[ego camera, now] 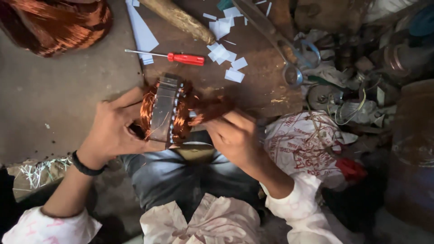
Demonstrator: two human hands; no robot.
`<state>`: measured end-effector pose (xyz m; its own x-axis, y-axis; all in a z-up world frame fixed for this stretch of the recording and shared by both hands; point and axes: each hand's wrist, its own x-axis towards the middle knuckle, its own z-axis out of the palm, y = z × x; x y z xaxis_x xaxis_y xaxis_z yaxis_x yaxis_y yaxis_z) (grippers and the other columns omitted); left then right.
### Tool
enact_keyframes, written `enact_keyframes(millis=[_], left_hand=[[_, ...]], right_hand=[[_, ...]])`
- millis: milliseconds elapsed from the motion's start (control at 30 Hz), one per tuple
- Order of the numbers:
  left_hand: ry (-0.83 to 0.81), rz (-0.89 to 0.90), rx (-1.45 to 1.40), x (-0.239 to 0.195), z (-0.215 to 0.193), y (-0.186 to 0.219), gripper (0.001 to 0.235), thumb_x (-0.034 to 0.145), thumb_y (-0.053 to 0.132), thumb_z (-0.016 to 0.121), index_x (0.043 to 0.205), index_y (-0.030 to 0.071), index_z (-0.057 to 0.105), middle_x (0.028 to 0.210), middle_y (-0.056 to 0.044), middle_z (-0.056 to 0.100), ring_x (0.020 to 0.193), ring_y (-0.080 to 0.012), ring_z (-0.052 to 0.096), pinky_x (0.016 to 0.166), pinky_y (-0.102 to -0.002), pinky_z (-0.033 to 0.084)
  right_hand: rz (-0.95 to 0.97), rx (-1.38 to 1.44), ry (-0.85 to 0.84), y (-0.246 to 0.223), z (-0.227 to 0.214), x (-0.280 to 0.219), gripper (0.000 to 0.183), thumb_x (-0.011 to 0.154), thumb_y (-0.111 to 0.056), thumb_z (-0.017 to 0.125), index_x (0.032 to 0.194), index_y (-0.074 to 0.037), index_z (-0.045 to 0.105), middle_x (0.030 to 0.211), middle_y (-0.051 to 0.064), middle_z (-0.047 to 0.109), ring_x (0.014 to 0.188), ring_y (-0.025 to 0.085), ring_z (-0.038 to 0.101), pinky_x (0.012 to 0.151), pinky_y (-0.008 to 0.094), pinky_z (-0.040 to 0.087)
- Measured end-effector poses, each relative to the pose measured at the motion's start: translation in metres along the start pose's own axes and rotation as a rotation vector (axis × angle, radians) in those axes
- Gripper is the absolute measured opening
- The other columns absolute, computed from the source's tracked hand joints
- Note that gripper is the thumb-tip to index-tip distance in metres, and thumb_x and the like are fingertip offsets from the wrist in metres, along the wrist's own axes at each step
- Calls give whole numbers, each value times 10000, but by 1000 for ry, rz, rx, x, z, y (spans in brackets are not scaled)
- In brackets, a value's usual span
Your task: The recorder is rewinding a motor stator by inserting copper wire coils and using insulation strips.
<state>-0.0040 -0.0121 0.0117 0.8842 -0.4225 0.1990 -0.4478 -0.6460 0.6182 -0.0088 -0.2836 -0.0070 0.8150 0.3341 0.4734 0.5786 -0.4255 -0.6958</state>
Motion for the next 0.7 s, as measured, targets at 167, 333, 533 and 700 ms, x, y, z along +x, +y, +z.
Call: enact_keyframes(millis=[167,333,533,700], left_hand=[[41,30,7,3,2,-1,648,520,491,926,962,58,733,979,-67,634,781,-288,664,688,-399,543],[38,31,8,3,0,-2,714,507,536,926,1001,52,748,954,-59,629,753,-287,654,667,-398,536],[19,16,9,4,-1,-1,699,514,539,918,995,60,752,924,-48,617,737,-275,649,646,-400,525],[26,25,15,2,0,-4,693,526,557,917,977,58,747,933,-51,610,744,-277,647,652,-405,526]], right_hand=[[-77,-12,-69,2,9,13,148,819,28,808,936,-24,734,1012,114,712,907,310,718,797,395,579],[-60,-52,-147,5,9,15,154,806,-13,827,929,-32,736,1037,125,713,923,316,706,806,407,576],[-98,-55,-170,7,11,18,227,764,-20,822,977,-32,744,1076,143,700,1000,350,696,876,438,571],[-129,-61,-197,26,14,3,227,802,0,819,1019,-37,761,1084,133,712,968,323,717,856,410,582]])
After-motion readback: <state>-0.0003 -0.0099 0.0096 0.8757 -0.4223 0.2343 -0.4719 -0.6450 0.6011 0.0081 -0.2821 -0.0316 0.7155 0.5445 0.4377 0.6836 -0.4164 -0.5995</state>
